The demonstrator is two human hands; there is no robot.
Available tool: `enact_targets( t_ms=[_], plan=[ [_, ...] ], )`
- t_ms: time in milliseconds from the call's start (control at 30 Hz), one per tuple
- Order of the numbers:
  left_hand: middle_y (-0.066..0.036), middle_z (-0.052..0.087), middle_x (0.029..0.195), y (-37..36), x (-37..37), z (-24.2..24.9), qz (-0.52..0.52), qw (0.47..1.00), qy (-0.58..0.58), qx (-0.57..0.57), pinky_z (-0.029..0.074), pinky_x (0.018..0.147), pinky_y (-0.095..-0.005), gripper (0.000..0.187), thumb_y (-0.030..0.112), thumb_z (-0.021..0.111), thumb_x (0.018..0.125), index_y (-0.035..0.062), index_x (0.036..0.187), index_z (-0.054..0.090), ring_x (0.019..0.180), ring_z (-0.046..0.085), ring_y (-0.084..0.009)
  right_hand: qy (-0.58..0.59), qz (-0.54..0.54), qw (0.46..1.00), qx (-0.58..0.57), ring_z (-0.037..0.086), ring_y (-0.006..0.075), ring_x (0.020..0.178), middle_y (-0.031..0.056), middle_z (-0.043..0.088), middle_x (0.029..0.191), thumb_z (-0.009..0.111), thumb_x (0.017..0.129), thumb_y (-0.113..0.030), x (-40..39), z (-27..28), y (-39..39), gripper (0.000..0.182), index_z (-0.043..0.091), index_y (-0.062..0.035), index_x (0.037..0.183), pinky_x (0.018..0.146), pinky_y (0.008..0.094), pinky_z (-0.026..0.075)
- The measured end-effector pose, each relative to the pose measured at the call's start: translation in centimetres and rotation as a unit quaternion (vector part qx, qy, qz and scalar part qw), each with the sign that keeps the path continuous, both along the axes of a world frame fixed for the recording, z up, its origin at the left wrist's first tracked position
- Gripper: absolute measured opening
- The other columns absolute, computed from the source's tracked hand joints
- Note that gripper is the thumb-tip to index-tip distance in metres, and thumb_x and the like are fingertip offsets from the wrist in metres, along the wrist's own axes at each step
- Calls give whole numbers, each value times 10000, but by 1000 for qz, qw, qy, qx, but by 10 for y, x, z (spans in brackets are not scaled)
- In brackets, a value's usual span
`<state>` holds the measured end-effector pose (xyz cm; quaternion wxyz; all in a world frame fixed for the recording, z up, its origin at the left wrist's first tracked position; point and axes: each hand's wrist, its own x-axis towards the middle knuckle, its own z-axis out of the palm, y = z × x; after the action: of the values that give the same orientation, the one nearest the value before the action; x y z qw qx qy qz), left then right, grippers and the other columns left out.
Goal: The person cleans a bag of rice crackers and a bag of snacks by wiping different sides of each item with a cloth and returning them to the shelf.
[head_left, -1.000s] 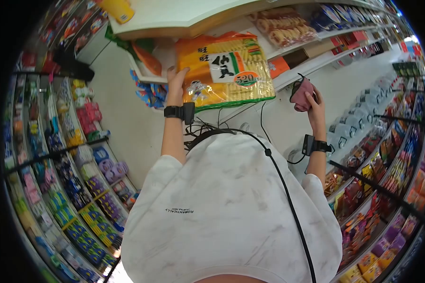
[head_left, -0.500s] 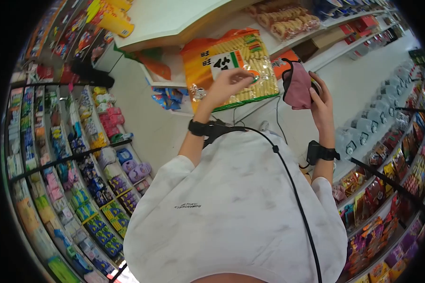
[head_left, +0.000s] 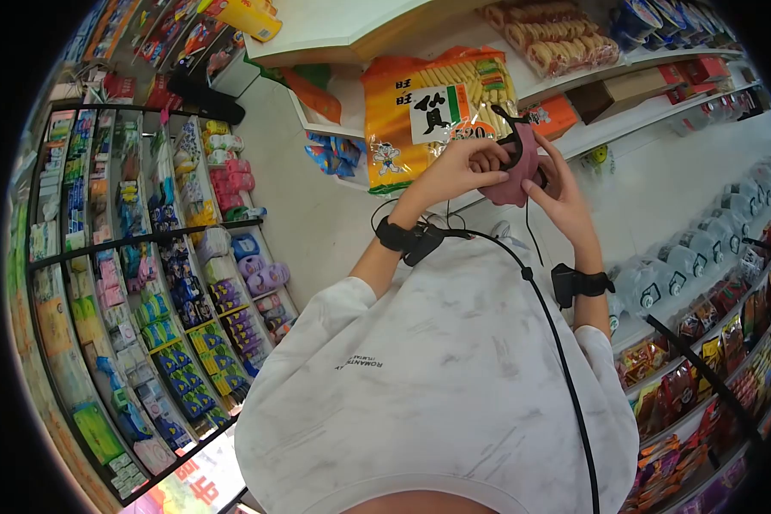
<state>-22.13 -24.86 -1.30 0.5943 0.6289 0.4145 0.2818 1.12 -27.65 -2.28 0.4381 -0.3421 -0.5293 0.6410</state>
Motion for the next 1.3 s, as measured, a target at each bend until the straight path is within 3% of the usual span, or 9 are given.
enact_targets(
  t_ms=[167, 267, 467, 733, 867, 967, 1067, 1167, 1300],
  plan=[
    [-11, 624, 921, -10, 17, 8, -29, 997, 33, 68, 475, 733, -268, 152, 78, 758, 828, 34, 961, 701, 838, 599, -120, -5, -2, 998, -57, 587, 175, 1118, 111, 579, 1235, 712, 893, -94, 16, -1, -7, 889, 174, -153, 1599, 964, 311, 467],
    [-26, 617, 949, -18, 26, 10, -69, 996, 33, 52, 467, 764, -279, 142, 63, 747, 820, 46, 958, 718, 896, 594, -145, -24, 7, 996, -91, 619, 172, 1067, 115, 611, 1191, 689, 917, -99, 28, -9, -11, 823, 222, -160, 1592, 923, 319, 499],
    [-46, 623, 964, -35, 41, 9, -100, 993, 56, 38, 480, 809, -302, 163, 45, 727, 832, 37, 994, 735, 922, 605, -175, -71, 67, 995, 5, 623, 167, 1075, 130, 640, 1197, 619, 970, -99, 41, -31, -16, 589, 389, -87, 1512, 944, 323, 497],
    [-90, 602, 1093, -44, 28, -11, -85, 986, 52, 135, 516, 851, -314, 250, 1, 666, 865, 20, 1114, 680, 1031, 608, -200, -5, 31, 993, -114, 625, 163, 1066, 131, 645, 1199, 667, 926, -75, 18, -30, -21, 618, 376, -48, 1470, 932, 305, 497],
    [-66, 534, 1260, -54, 11, -10, 72, 993, 62, 69, 572, 834, -316, 458, 22, 687, 852, 62, 1292, 567, 1078, 596, -170, 43, 4, 994, -98, 617, 163, 1075, 145, 634, 1204, 663, 897, -19, 1, -23, -24, 680, 330, -42, 1490, 924, 291, 499],
    [-55, 596, 1164, -59, -4, -5, 172, 974, 46, 142, 558, 797, -293, 412, 43, 721, 839, 45, 1236, 609, 1009, 620, -141, 66, 1, 993, -93, 598, 158, 1106, 150, 616, 1227, 638, 893, 0, -20, -8, -28, 669, 335, -36, 1488, 927, 290, 499],
    [-32, 672, 979, -63, -37, -5, 123, 990, 56, 45, 530, 734, -263, 360, 73, 762, 816, 36, 1161, 664, 892, 645, -117, 40, -23, 997, -69, 579, 154, 1133, 159, 600, 1243, 641, 919, -26, -41, -14, -31, 582, 395, -17, 1447, 936, 282, 489],
    [-2, 689, 799, -70, -61, -14, 166, 978, 77, 94, 497, 680, -241, 272, 91, 780, 807, 37, 1066, 718, 772, 643, -94, -39, -69, 995, -67, 573, 147, 1135, 133, 604, 1241, 628, 954, -51, -56, -26, -32, 450, 477, 7, 1375, 968, 278, 462],
    [-10, 701, 799, -78, -94, -24, 277, 954, 45, 109, 488, 659, -232, 201, 95, 777, 812, 28, 996, 734, 731, 632, -75, -134, -104, 984, 59, 564, 119, 1101, 75, 637, 1174, 585, 997, -81, -68, -28, -33, 293, 567, 27, 1269, 980, 258, 423]
  ],
)
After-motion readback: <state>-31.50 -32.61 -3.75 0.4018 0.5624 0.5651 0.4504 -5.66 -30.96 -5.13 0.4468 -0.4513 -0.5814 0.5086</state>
